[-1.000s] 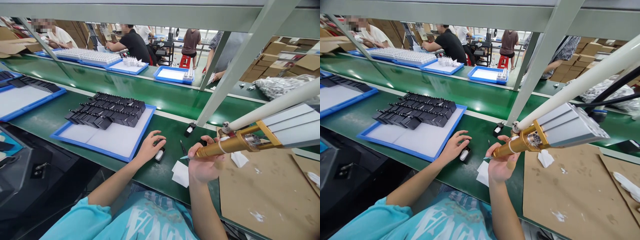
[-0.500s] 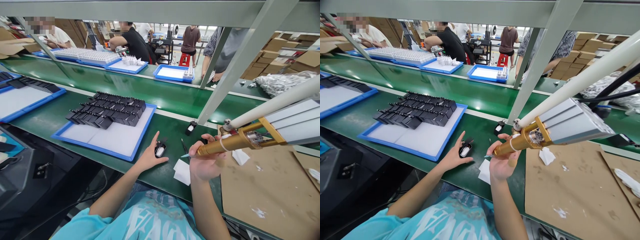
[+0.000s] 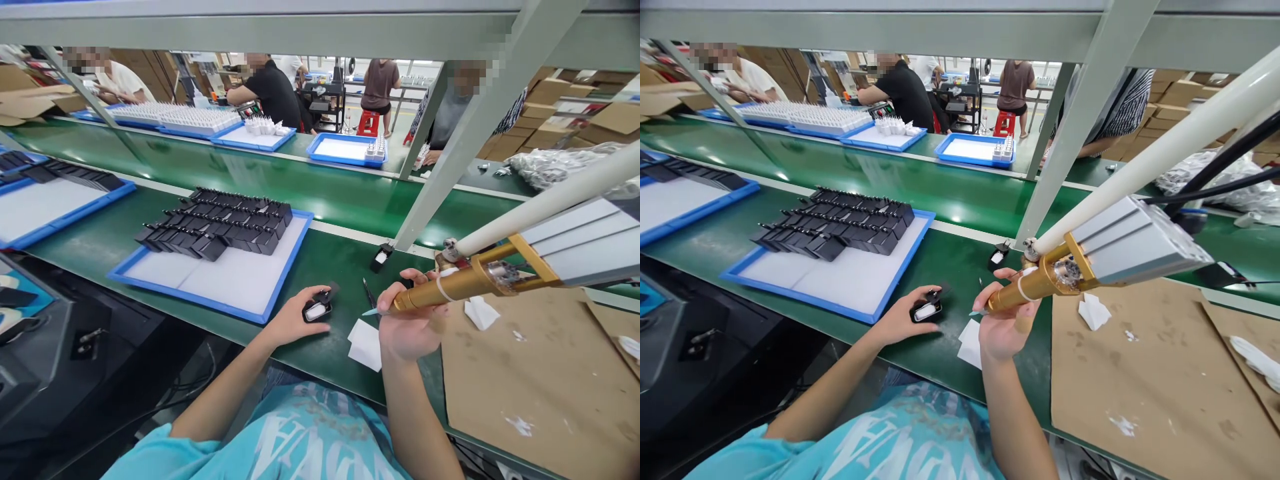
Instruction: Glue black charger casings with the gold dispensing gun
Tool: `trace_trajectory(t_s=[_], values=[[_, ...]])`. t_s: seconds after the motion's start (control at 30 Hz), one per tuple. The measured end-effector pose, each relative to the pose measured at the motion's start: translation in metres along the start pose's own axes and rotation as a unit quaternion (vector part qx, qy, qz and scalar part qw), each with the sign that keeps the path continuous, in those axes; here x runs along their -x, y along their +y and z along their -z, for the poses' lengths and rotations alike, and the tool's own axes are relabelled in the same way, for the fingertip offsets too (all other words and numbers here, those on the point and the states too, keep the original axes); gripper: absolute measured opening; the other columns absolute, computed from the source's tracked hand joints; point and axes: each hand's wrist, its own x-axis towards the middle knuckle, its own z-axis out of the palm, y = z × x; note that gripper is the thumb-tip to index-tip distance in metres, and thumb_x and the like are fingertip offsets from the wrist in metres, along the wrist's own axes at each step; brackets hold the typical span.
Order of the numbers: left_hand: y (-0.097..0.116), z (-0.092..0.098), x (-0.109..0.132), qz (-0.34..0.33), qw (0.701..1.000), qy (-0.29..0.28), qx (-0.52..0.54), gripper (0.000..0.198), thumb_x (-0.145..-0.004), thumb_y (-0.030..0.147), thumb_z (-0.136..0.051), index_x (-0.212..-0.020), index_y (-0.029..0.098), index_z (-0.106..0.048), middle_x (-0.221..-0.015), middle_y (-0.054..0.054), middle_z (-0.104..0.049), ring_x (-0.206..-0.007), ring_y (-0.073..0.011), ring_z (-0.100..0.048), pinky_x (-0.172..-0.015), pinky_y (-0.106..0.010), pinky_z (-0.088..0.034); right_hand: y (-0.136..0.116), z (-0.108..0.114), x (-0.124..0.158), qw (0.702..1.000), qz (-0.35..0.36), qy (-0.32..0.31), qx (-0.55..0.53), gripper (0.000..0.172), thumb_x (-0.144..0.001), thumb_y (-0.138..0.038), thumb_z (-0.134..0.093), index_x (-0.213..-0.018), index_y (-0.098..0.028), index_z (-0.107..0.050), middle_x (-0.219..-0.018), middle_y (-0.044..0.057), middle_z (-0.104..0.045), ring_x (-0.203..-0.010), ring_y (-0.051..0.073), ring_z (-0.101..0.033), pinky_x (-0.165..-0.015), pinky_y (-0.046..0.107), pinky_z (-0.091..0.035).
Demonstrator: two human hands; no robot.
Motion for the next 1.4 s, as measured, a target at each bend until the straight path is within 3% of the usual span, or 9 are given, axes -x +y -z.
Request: trace_trajectory(t_s=[0.1,0.27,0.37,0.5,0.57,0.77,1.0,1.23,1.4], values=[[-0.002,-0.002,0.009,-0.008,0.999,0.045,-0.021,0.061,-0.077,0.036,-0.071,-0.133,0.028,-0.047,-0.132,-0.006,-0.056,-0.119,-0.0246,-0.056,-0.103,-0.044,-0.045,0.000,-0.001,0.000,1.000,0.000,0.010,0.007,0.033,-0.082,-0.052,-0.046,-0.101,-0.026,-0.054,-0.091,-0.001,-0.059,-0.040,0.008,-0.053,-0.034,0.025,-0.038],[-0.014,-0.011,0.009,0.005,0.991,0.120,-0.052,0.037,-0.076,0.032,-0.072,-0.109,0.023,-0.057,-0.116,-0.006,-0.055,-0.107,-0.0226,-0.060,-0.092,-0.039,-0.052,0.000,-0.008,0.002,1.000,0.015,-0.007,0.011,0.038,-0.082,-0.055,-0.046,-0.107,-0.028,-0.055,-0.093,-0.001,-0.060,-0.038,0.008,-0.052,-0.033,0.025,-0.037],[-0.013,-0.014,0.007,0.001,0.989,0.109,-0.102,0.037,-0.080,0.033,-0.069,-0.111,0.022,-0.053,-0.117,-0.007,-0.058,-0.109,-0.0232,-0.060,-0.095,-0.040,-0.049,0.002,-0.015,0.005,1.000,0.007,-0.030,0.001,0.044,-0.081,-0.058,-0.049,-0.111,-0.027,-0.055,-0.094,-0.001,-0.061,-0.036,0.008,-0.051,-0.031,0.025,-0.035],[0.001,-0.019,0.009,0.014,0.989,0.078,-0.122,0.036,-0.086,0.041,-0.062,-0.114,0.023,-0.048,-0.109,-0.005,-0.066,-0.098,-0.0242,-0.066,-0.083,-0.038,-0.052,0.007,-0.026,0.009,0.999,-0.012,-0.047,0.004,0.050,-0.077,-0.064,-0.052,-0.108,-0.025,-0.055,-0.090,0.000,-0.063,-0.050,0.012,-0.061,-0.048,0.033,-0.054],[0.012,-0.021,0.010,-0.003,0.989,0.078,-0.124,0.037,-0.084,0.041,-0.063,-0.114,0.025,-0.048,-0.110,-0.004,-0.068,-0.097,-0.0240,-0.067,-0.081,-0.036,-0.052,0.007,-0.030,0.010,0.998,-0.025,-0.057,0.005,0.050,-0.078,-0.066,-0.049,-0.107,-0.025,-0.054,-0.090,0.000,-0.064,-0.052,0.012,-0.061,-0.053,0.035,-0.056],[0.032,-0.022,0.010,-0.055,0.988,0.096,-0.111,0.033,-0.078,0.036,-0.069,-0.105,0.024,-0.054,-0.096,-0.001,-0.071,-0.085,-0.0198,-0.068,-0.074,-0.030,-0.052,0.005,-0.032,0.012,0.995,-0.050,-0.080,-0.027,0.049,-0.079,-0.066,-0.048,-0.109,-0.028,-0.051,-0.091,-0.002,-0.062,-0.036,0.005,-0.047,-0.032,0.024,-0.038],[0.035,-0.012,0.014,-0.111,0.980,0.122,-0.109,0.036,-0.075,0.029,-0.073,-0.107,0.022,-0.060,-0.102,-0.002,-0.071,-0.090,-0.0189,-0.067,-0.079,-0.030,-0.052,0.004,-0.030,0.014,0.994,-0.047,-0.094,-0.032,0.046,-0.079,-0.065,-0.049,-0.110,-0.030,-0.051,-0.092,-0.003,-0.062,-0.034,0.006,-0.050,-0.031,0.026,-0.041],[0.038,-0.003,0.018,-0.144,0.975,0.111,-0.128,0.038,-0.076,0.026,-0.073,-0.111,0.022,-0.060,-0.101,-0.002,-0.070,-0.089,-0.0179,-0.066,-0.080,-0.029,-0.052,0.004,-0.030,0.015,0.993,-0.039,-0.101,-0.044,0.043,-0.081,-0.063,-0.048,-0.108,-0.030,-0.051,-0.094,-0.002,-0.064,-0.035,0.007,-0.051,-0.030,0.025,-0.040],[0.038,-0.003,0.019,-0.150,0.975,0.106,-0.128,0.039,-0.077,0.027,-0.073,-0.112,0.022,-0.059,-0.103,-0.003,-0.070,-0.091,-0.0179,-0.066,-0.080,-0.029,-0.051,0.004,-0.029,0.014,0.992,-0.023,-0.119,-0.046,0.034,-0.084,-0.060,-0.046,-0.095,-0.028,-0.052,-0.095,-0.002,-0.064,-0.035,0.007,-0.053,-0.030,0.023,-0.040]])
